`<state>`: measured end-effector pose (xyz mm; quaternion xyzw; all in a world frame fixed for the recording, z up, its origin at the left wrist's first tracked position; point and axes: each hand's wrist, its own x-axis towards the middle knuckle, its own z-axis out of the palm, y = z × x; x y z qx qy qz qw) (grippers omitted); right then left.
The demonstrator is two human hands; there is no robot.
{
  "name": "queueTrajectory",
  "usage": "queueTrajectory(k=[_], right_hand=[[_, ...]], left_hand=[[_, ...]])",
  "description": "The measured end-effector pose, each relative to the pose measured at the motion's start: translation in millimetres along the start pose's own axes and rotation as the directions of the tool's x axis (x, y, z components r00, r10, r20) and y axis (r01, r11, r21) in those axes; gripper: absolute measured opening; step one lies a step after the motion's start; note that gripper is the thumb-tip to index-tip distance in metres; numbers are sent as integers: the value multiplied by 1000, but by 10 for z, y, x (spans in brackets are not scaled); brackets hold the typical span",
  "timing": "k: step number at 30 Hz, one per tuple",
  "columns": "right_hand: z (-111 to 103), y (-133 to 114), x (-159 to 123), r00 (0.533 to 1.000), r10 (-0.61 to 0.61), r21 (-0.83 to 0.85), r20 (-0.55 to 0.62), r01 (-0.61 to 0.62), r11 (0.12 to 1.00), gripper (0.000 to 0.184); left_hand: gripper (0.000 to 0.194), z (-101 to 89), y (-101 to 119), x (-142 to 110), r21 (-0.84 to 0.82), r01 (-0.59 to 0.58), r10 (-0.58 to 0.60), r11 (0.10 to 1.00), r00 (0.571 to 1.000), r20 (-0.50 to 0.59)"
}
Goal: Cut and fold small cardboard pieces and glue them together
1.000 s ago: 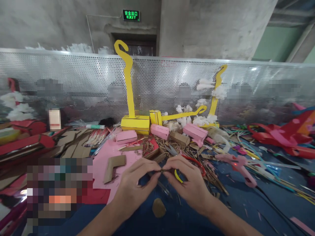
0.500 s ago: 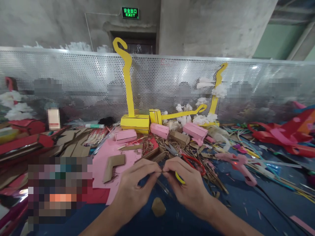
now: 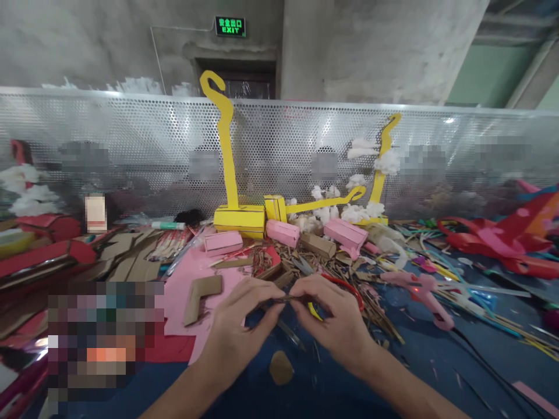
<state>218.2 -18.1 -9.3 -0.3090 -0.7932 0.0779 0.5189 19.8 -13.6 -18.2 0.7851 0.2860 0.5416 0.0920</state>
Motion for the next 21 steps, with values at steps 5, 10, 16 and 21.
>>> queueTrajectory(k=[5, 10, 16, 21], right_hand=[[10, -17, -22, 999, -14, -21, 48, 15, 1000, 14], [46, -4, -41, 997, -34, -51, 67, 38, 998, 15], [53, -19, -24, 998, -47, -38, 29, 48, 998, 13], [23, -18, 3, 1000, -21, -30, -6, 21, 999, 13]], left_hand=[[13, -5, 12, 12, 18, -2, 1, 1000, 1000, 31], [9, -4, 65, 48, 76, 2, -6, 997, 998, 56], [12, -24, 59, 50, 7, -2, 2, 1000, 999, 40], [15, -18, -37, 4, -86, 58, -59, 995, 998, -7]])
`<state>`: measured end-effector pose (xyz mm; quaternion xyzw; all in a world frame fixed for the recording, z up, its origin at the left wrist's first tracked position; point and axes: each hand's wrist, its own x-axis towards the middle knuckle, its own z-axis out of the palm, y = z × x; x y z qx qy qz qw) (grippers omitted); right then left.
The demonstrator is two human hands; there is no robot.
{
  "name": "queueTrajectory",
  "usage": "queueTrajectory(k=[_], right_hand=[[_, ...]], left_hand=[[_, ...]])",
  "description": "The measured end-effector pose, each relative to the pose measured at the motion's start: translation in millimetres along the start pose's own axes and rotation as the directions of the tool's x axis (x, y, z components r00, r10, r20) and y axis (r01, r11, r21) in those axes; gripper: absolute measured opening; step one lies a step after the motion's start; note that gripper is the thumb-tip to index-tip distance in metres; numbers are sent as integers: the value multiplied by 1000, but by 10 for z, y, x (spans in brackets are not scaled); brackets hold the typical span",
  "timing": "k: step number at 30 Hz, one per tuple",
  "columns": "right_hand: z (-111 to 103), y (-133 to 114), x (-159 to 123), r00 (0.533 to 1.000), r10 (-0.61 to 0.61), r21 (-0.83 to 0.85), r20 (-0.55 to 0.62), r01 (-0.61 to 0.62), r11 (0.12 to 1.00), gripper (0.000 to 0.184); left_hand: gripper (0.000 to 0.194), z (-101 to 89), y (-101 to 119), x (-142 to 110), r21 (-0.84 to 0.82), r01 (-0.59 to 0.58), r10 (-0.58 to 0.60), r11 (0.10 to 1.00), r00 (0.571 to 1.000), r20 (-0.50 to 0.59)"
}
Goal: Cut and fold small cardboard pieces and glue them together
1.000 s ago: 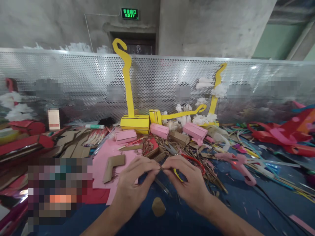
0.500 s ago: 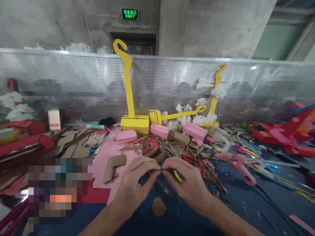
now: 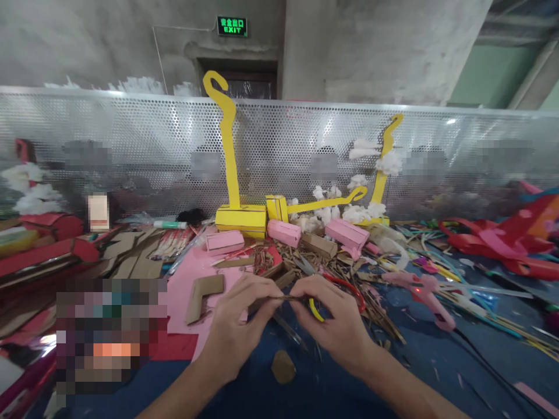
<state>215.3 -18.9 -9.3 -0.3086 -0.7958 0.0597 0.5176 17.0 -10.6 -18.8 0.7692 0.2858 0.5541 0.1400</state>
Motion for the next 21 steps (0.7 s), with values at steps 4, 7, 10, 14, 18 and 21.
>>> queueTrajectory(k=[4, 7, 10, 14, 18, 21], right_hand=[[-17, 41, -6, 999, -15, -30, 40, 17, 999, 13], [-22, 62, -16, 995, -31, -42, 96, 35, 999, 14], [-18, 61, -24, 989, -46, -33, 142, 51, 998, 13], [-5, 34, -32, 984, -60, -16, 166, 64, 998, 14], [17, 9, -30, 989, -30, -10, 142, 32, 999, 13], [41, 9, -30, 991, 34, -5, 133, -34, 999, 9]], left_hand=[[11, 11, -20, 7, 42, 12, -14, 999, 999, 44], [9, -1, 4, 32, 113, -48, 38, 992, 995, 87], [8, -20, 15, 40, 182, -96, 70, 979, 987, 143], [10, -36, 9, 28, 221, -131, 84, 966, 974, 211], [11, -39, 36, 28, 234, -121, 76, 965, 979, 191], [11, -39, 71, 30, 203, -64, 38, 977, 991, 129]])
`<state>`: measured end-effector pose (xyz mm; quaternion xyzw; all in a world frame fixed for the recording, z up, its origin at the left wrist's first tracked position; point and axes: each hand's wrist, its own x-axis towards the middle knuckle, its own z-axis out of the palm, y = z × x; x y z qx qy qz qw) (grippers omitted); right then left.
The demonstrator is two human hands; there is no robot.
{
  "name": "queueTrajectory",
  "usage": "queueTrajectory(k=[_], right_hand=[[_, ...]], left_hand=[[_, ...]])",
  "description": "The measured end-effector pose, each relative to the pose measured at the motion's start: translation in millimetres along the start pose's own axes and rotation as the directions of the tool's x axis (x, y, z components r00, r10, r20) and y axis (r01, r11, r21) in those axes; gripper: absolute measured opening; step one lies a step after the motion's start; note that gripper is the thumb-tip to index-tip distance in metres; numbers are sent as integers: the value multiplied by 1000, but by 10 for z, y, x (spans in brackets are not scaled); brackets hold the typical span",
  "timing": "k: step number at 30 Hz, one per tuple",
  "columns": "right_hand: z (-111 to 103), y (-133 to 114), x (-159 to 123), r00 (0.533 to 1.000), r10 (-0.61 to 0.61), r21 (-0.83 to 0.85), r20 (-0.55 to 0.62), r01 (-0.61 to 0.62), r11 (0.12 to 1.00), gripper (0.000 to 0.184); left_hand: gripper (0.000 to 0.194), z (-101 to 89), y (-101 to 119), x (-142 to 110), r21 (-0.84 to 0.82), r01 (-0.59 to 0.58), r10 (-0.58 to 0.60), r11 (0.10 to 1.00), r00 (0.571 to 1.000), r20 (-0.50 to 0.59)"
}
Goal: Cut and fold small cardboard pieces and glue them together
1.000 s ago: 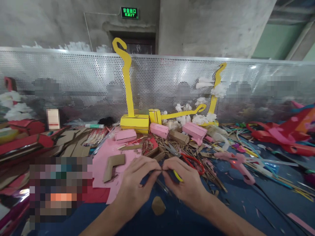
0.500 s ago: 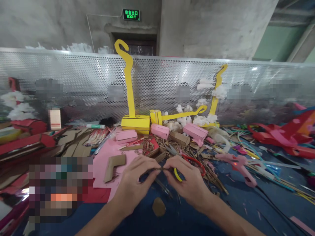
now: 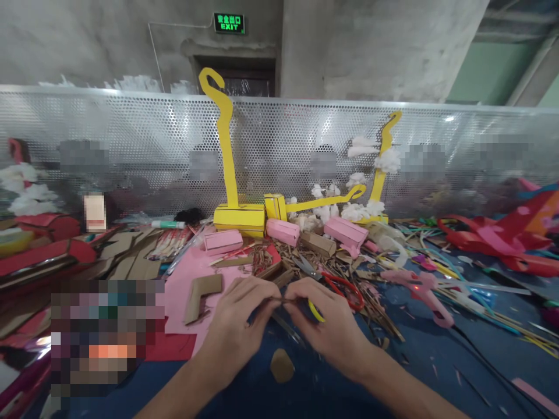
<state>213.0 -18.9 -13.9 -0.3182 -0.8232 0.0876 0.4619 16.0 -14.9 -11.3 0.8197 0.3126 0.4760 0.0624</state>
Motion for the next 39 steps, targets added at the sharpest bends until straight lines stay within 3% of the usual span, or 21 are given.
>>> queueTrajectory(k=[4, 8, 11, 13, 17, 26, 29, 33, 39], right_hand=[[13, 16, -8, 1000, 12, -48, 28, -11, 999, 3], [8, 54, -25, 989, -14, -180, 147, 40, 983, 14], [6, 84, -39, 975, -52, -222, 214, 101, 970, 22], [-2, 82, -44, 967, -47, -169, 250, 92, 981, 25], [-24, 29, -48, 937, 45, 23, 347, -56, 998, 23], [-158, -107, 4, 906, 97, 210, 413, -199, 957, 23], [-178, -157, 45, 902, 86, 364, 422, -256, 896, 32], [-110, -177, 49, 888, 118, 580, 444, -385, 718, 50], [-35, -175, -1, 865, 146, 653, 480, -463, 599, 54]], left_hand=[[8, 20, 8, -8, -185, 156, -153, 970, 988, 31], [7, 68, -17, -19, -402, 312, -286, 861, 950, 124], [11, 85, -31, -20, -468, 386, -332, 795, 923, 196], [14, 82, -47, -14, -466, 418, -339, 780, 908, 246], [17, 55, -90, 6, -418, 452, -313, 788, 879, 360], [30, -90, -30, 46, -304, 416, -207, 857, 818, 537], [35, -93, -6, 19, -322, 412, -190, 853, 818, 544], [41, -39, 3, -34, -410, 457, -188, 789, 815, 548], [43, 24, 37, -63, -540, 549, -197, 638, 794, 575]])
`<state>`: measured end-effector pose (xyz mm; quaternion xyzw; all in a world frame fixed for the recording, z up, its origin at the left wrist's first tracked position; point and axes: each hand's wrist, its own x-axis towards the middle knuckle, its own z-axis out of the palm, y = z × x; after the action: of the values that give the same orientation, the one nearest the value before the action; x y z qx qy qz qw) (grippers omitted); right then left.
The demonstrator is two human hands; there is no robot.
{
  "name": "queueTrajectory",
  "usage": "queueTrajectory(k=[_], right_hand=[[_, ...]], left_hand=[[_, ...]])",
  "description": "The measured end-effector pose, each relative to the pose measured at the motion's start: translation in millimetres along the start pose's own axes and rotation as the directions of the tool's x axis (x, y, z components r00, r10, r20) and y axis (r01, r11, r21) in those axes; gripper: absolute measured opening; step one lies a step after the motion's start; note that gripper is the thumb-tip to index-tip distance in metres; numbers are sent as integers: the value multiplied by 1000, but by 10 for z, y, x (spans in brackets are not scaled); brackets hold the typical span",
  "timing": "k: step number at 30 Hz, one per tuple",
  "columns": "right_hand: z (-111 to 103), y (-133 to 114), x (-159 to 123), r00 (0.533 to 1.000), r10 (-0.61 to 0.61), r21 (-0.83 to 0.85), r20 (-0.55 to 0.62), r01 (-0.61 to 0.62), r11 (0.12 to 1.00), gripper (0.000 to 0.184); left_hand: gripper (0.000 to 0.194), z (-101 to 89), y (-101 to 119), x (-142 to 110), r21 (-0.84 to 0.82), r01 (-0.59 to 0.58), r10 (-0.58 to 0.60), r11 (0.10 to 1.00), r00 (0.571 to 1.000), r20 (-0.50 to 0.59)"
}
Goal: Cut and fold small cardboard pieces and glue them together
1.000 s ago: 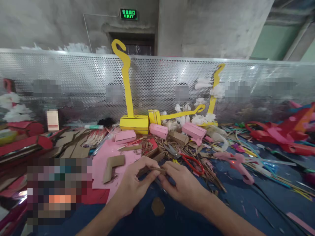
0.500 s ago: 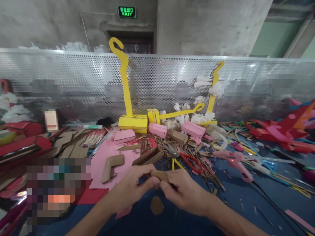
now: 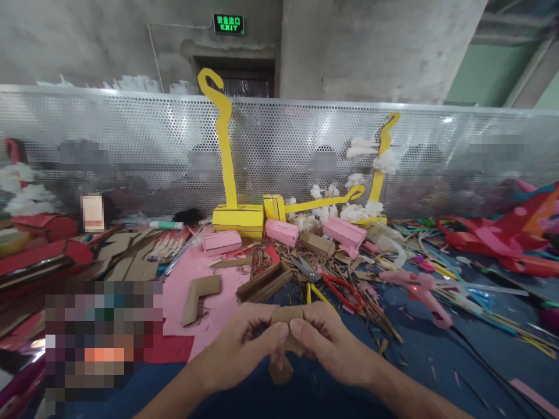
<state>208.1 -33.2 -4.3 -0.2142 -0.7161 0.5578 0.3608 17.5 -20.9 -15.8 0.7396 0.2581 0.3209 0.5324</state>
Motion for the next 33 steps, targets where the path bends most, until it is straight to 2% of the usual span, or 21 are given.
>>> queueTrajectory(k=[4, 8, 13, 16, 18, 22, 25, 29, 33], right_hand=[[18, 23, -8, 999, -16, -22, -34, 16, 1000, 56], [6, 84, -3, 998, -42, -33, -38, 40, 999, 58], [-36, 153, 0, 980, -42, -119, -192, 19, 993, 50], [-46, 144, -15, 988, -27, -176, -150, 0, 984, 53], [-42, 132, -26, 992, -9, -145, -126, -10, 989, 54], [-34, 126, -22, 981, -22, -170, -191, -11, 985, 54], [-37, 123, 6, 979, -38, -211, -201, -5, 978, 50], [-38, 141, 40, 968, -11, -156, -249, -29, 987, 37], [-60, 222, 65, 973, 84, -49, -216, -97, 994, 35]], left_hand=[[46, 7, -2, 16, -31, -1, 0, 1000, 1000, -21], [50, -35, -30, 16, -6, 69, -69, 998, 997, 16], [69, -67, -21, -5, 142, 125, -140, 982, 985, 101], [71, -29, 3, -17, 134, 107, -125, 985, 984, 130], [70, 8, 6, -19, 96, 82, -96, 992, 985, 140], [65, 30, -11, -5, 79, 81, -87, 994, 993, 81], [58, -8, 6, 9, 197, 100, -106, 975, 994, 19], [53, -45, 74, 24, 355, 109, -105, 928, 994, -29], [44, -54, 90, 60, 457, 42, -19, 889, 998, -56]])
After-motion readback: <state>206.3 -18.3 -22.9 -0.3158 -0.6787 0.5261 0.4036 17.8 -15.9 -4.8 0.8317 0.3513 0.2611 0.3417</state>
